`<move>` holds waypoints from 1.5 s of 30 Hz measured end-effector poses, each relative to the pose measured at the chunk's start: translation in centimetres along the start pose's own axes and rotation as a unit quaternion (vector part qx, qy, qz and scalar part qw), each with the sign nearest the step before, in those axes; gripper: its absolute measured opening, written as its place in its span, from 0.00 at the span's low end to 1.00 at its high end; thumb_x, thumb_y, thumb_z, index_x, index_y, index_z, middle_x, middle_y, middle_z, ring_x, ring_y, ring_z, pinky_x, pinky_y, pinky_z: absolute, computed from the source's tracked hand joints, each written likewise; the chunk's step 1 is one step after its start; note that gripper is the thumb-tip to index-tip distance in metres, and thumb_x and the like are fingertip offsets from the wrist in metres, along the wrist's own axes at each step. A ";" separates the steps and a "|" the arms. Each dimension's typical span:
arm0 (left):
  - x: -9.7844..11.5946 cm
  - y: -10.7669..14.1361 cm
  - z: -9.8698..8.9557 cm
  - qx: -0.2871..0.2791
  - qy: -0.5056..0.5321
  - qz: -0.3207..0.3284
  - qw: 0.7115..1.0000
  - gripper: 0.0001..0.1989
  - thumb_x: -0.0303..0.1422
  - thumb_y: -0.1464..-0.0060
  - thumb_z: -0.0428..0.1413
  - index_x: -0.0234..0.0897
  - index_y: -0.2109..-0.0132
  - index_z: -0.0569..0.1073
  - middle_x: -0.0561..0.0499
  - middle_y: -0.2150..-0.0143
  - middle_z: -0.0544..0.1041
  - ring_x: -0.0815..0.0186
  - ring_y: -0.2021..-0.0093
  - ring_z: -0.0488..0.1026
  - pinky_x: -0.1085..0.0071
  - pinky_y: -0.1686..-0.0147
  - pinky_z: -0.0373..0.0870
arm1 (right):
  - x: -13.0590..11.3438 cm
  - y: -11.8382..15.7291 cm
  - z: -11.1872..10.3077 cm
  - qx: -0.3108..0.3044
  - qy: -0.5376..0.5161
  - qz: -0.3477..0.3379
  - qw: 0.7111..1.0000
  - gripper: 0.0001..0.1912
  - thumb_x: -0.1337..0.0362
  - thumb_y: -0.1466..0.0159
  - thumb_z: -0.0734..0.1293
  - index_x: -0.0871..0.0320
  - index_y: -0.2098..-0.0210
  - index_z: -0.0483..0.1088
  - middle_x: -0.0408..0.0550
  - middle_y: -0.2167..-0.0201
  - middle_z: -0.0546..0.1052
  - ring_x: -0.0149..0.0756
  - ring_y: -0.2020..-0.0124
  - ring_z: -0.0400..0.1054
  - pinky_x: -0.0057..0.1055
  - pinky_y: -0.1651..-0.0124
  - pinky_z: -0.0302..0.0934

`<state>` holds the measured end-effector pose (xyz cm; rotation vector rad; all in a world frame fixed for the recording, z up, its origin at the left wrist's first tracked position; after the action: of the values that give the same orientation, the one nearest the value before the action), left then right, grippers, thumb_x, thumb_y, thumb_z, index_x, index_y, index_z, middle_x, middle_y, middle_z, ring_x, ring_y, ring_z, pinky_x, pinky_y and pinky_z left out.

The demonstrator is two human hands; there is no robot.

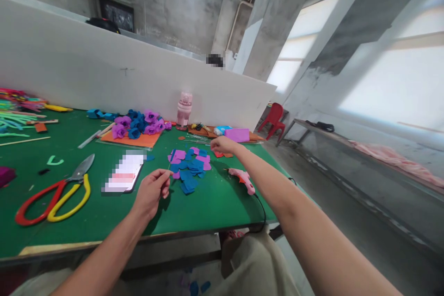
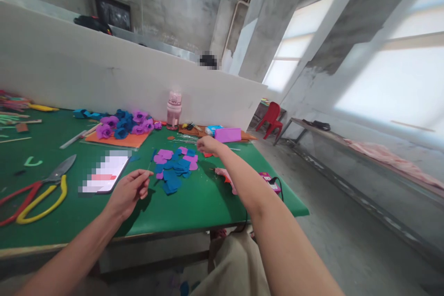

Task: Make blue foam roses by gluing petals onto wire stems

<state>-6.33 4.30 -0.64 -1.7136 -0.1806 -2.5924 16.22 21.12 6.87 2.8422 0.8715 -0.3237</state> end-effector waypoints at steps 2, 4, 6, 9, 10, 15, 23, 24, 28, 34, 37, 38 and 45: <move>0.1 0.0 -0.1 0.002 0.000 -0.003 1.000 0.12 0.37 0.59 0.60 0.34 0.69 0.69 0.60 0.82 0.62 0.79 0.86 0.54 0.80 0.88 0.51 | 0.4 0.2 1.6 0.018 0.012 0.009 1.000 0.04 0.72 0.47 0.67 0.62 0.71 0.74 0.45 0.77 0.76 0.31 0.74 0.68 0.24 0.68 0.57; 0.1 0.0 0.0 0.002 -0.002 -0.005 1.000 0.12 0.37 0.59 0.60 0.33 0.69 0.69 0.60 0.82 0.62 0.79 0.86 0.55 0.80 0.88 0.51 | 0.0 0.5 3.2 0.048 0.015 0.010 0.999 0.06 0.69 0.44 0.65 0.62 0.67 0.73 0.47 0.72 0.77 0.32 0.70 0.68 0.25 0.66 0.56; 0.2 -0.1 0.1 0.001 -0.006 -0.006 1.000 0.12 0.37 0.59 0.60 0.33 0.70 0.69 0.60 0.82 0.63 0.79 0.86 0.55 0.80 0.88 0.51 | -1.3 0.7 4.7 0.070 0.009 0.001 0.998 0.09 0.65 0.40 0.62 0.61 0.64 0.73 0.48 0.68 0.77 0.32 0.67 0.68 0.25 0.64 0.56; 0.1 -0.3 0.4 0.001 -0.012 -0.009 1.000 0.12 0.37 0.58 0.59 0.34 0.70 0.69 0.60 0.82 0.62 0.79 0.86 0.54 0.80 0.88 0.51 | -3.6 0.8 6.7 0.072 -0.004 -0.018 0.997 0.12 0.59 0.40 0.62 0.58 0.62 0.72 0.45 0.65 0.77 0.31 0.65 0.68 0.23 0.63 0.55; 0.0 -0.4 0.4 0.000 -0.014 -0.010 1.000 0.12 0.37 0.58 0.59 0.34 0.70 0.69 0.60 0.82 0.62 0.79 0.86 0.55 0.80 0.88 0.51 | -4.2 0.7 7.2 0.075 -0.001 -0.014 0.997 0.13 0.57 0.41 0.63 0.58 0.61 0.71 0.45 0.65 0.76 0.31 0.64 0.68 0.23 0.63 0.56; -0.1 -0.4 0.7 -0.008 -0.022 -0.004 1.000 0.12 0.38 0.57 0.59 0.33 0.69 0.70 0.60 0.82 0.62 0.79 0.86 0.55 0.80 0.88 0.51 | -4.6 -0.1 8.2 0.089 0.033 0.046 0.994 0.15 0.60 0.41 0.62 0.59 0.58 0.69 0.49 0.63 0.76 0.35 0.63 0.69 0.25 0.62 0.57; 0.1 -0.4 1.0 -0.006 -0.026 -0.001 1.000 0.12 0.38 0.59 0.59 0.33 0.70 0.69 0.60 0.82 0.62 0.79 0.86 0.55 0.80 0.88 0.50 | -3.8 -1.3 8.0 0.066 0.097 0.102 0.988 0.10 0.70 0.48 0.63 0.61 0.67 0.74 0.53 0.65 0.78 0.40 0.62 0.70 0.25 0.64 0.58; 0.1 -0.4 1.0 -0.008 -0.026 0.001 1.000 0.12 0.38 0.59 0.59 0.33 0.70 0.69 0.60 0.82 0.62 0.79 0.86 0.55 0.80 0.88 0.50 | -3.8 -1.4 8.0 0.065 0.102 0.105 0.987 0.10 0.70 0.47 0.63 0.61 0.67 0.74 0.53 0.65 0.78 0.39 0.62 0.70 0.25 0.63 0.58; 0.1 -0.3 1.1 -0.013 -0.024 0.008 1.000 0.12 0.38 0.58 0.59 0.33 0.70 0.69 0.60 0.82 0.62 0.79 0.86 0.55 0.80 0.88 0.50 | -4.1 -1.3 7.9 0.062 0.114 0.103 0.986 0.11 0.65 0.46 0.64 0.60 0.65 0.74 0.52 0.66 0.78 0.39 0.63 0.71 0.25 0.65 0.59; 0.2 -0.1 1.1 -0.011 -0.028 0.007 1.000 0.12 0.38 0.59 0.59 0.33 0.70 0.70 0.60 0.82 0.62 0.79 0.86 0.55 0.80 0.88 0.50 | -4.8 -1.1 8.1 0.067 0.141 0.107 0.982 0.11 0.68 0.46 0.62 0.60 0.65 0.74 0.55 0.62 0.77 0.41 0.58 0.70 0.27 0.60 0.60; 0.2 -0.2 0.9 -0.013 -0.028 0.010 0.999 0.12 0.39 0.58 0.59 0.33 0.70 0.70 0.60 0.82 0.62 0.79 0.86 0.55 0.80 0.88 0.50 | -4.9 -1.2 8.2 0.060 0.145 0.111 0.981 0.11 0.63 0.45 0.63 0.59 0.66 0.74 0.53 0.64 0.77 0.40 0.61 0.71 0.27 0.62 0.61; 0.2 -0.2 0.9 -0.012 -0.030 0.009 0.999 0.12 0.39 0.58 0.59 0.33 0.70 0.70 0.60 0.82 0.62 0.79 0.86 0.55 0.80 0.88 0.50 | -4.9 -1.2 8.2 0.059 0.146 0.111 0.981 0.11 0.61 0.46 0.64 0.58 0.66 0.74 0.53 0.64 0.77 0.41 0.61 0.71 0.27 0.62 0.61; 0.0 -0.2 0.9 -0.017 -0.032 0.004 0.999 0.12 0.39 0.58 0.59 0.33 0.71 0.70 0.60 0.82 0.62 0.79 0.87 0.55 0.80 0.88 0.50 | -4.9 -1.3 8.5 0.077 0.158 0.117 0.977 0.13 0.70 0.44 0.60 0.60 0.62 0.73 0.56 0.59 0.76 0.42 0.57 0.70 0.29 0.58 0.61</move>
<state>-5.53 4.60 -0.32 -1.8062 -0.1320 -2.5497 10.18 17.82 -0.19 3.1538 0.5676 0.0986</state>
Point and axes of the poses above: each hand's wrist, its own y-axis away from the middle knuckle, its own z-axis out of the palm, x = y × z, the point moved 3 cm from there along -y, towards the middle knuckle
